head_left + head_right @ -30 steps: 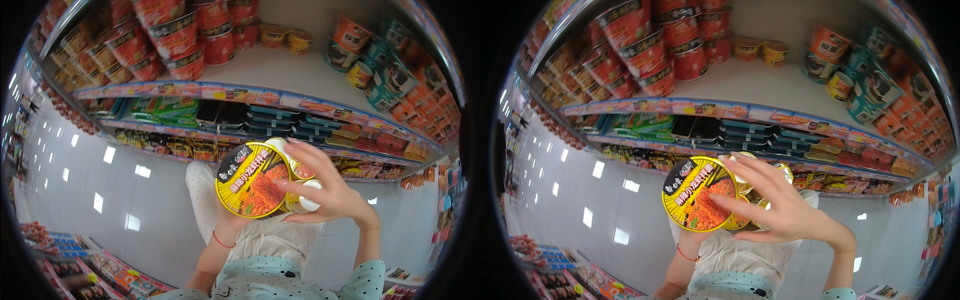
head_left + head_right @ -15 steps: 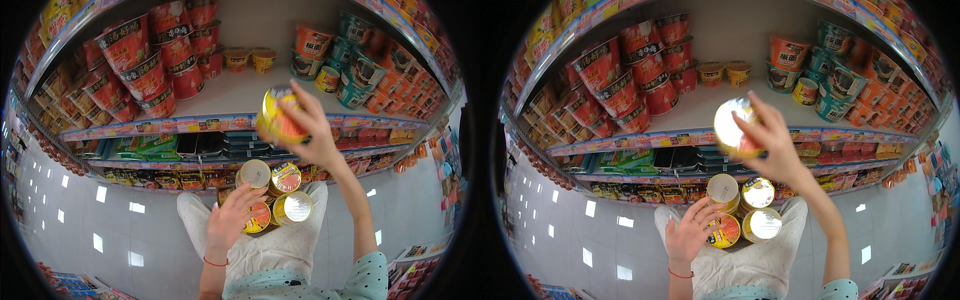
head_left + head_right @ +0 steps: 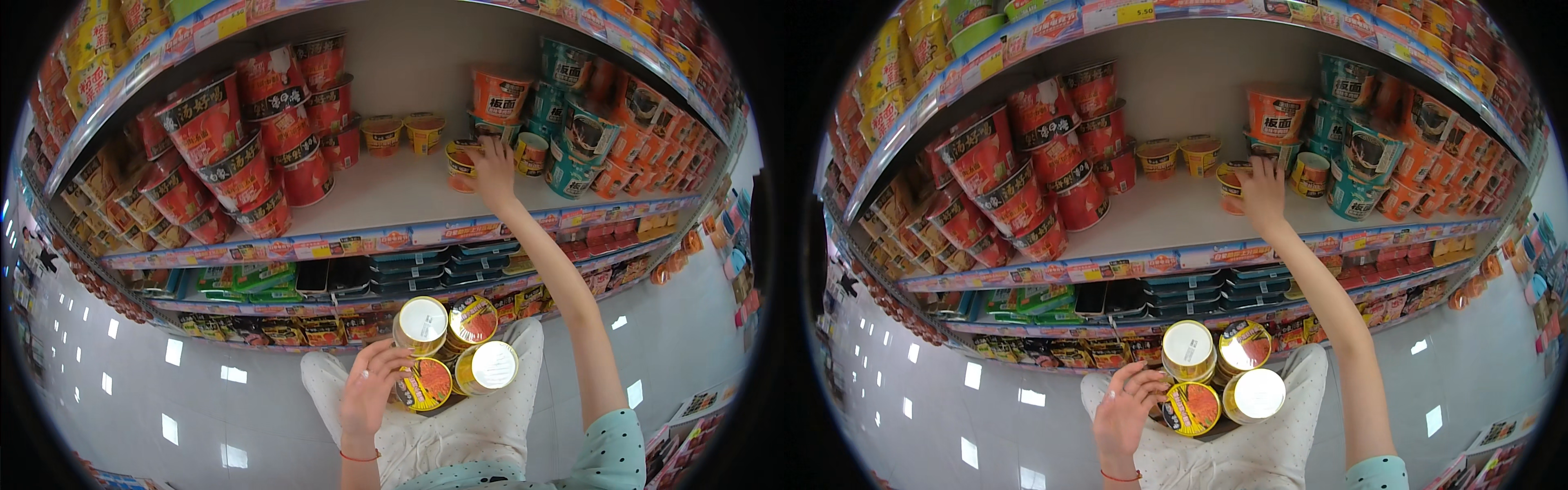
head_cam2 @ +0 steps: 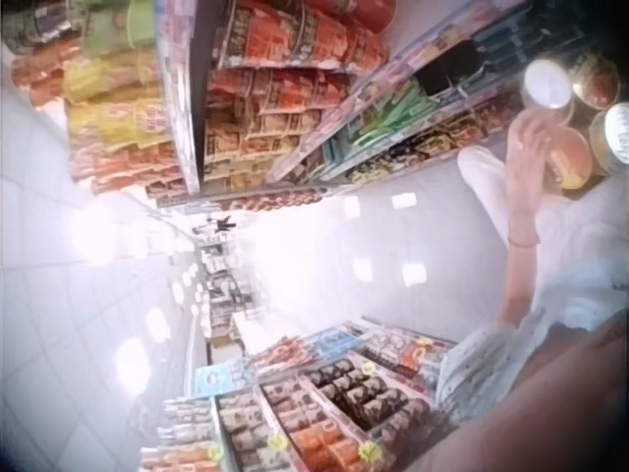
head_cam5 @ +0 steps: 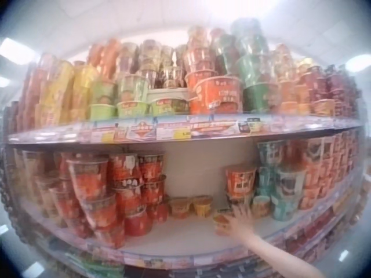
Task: The person sits on the floor and restocks a supermarket shelf with instant noodle cups. They pick up cups from a box on their lap, place them on the shelf, and adjust the arrangement to fill gaps.
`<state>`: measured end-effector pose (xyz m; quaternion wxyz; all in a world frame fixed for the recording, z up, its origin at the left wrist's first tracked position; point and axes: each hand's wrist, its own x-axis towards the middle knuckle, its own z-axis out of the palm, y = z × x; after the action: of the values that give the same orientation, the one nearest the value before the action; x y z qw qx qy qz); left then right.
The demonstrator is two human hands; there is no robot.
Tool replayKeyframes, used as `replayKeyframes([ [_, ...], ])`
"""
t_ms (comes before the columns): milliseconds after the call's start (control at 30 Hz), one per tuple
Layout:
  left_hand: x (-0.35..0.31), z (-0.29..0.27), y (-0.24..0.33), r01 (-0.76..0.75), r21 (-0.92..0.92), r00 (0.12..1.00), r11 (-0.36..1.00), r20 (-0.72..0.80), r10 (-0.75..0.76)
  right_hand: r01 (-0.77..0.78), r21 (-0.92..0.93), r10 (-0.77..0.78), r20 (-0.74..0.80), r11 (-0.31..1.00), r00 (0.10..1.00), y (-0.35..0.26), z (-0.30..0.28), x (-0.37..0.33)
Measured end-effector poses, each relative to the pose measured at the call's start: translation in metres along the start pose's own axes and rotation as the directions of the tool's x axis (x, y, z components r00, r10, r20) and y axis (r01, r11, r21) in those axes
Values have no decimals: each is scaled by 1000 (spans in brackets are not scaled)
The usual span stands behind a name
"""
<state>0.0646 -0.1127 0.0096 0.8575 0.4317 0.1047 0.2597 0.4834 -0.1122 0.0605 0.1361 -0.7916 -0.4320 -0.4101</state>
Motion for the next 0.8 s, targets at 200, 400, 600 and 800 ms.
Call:
replayKeyframes([
  [200, 13, 2, -10, -93, 328, 983, 940, -119, 139, -66, 99, 59, 79, 993, 995, 2, 41, 9],
  [400, 30, 4, -24, -142, 791, 966, 595, -21, 258, -43, 130, 44, -5, 991, 999, 5, 65, 22],
  [600, 47, 8, -35, -169, 936, 972, 310, 105, 211, -69, 143, 69, 3, 987, 998, 5, 66, 23],
  [800, 61, 5, -52, -150, 960, 969, 238, 94, 229, -48, 107, 46, 16, 993, 999, 4, 71, 25],
])
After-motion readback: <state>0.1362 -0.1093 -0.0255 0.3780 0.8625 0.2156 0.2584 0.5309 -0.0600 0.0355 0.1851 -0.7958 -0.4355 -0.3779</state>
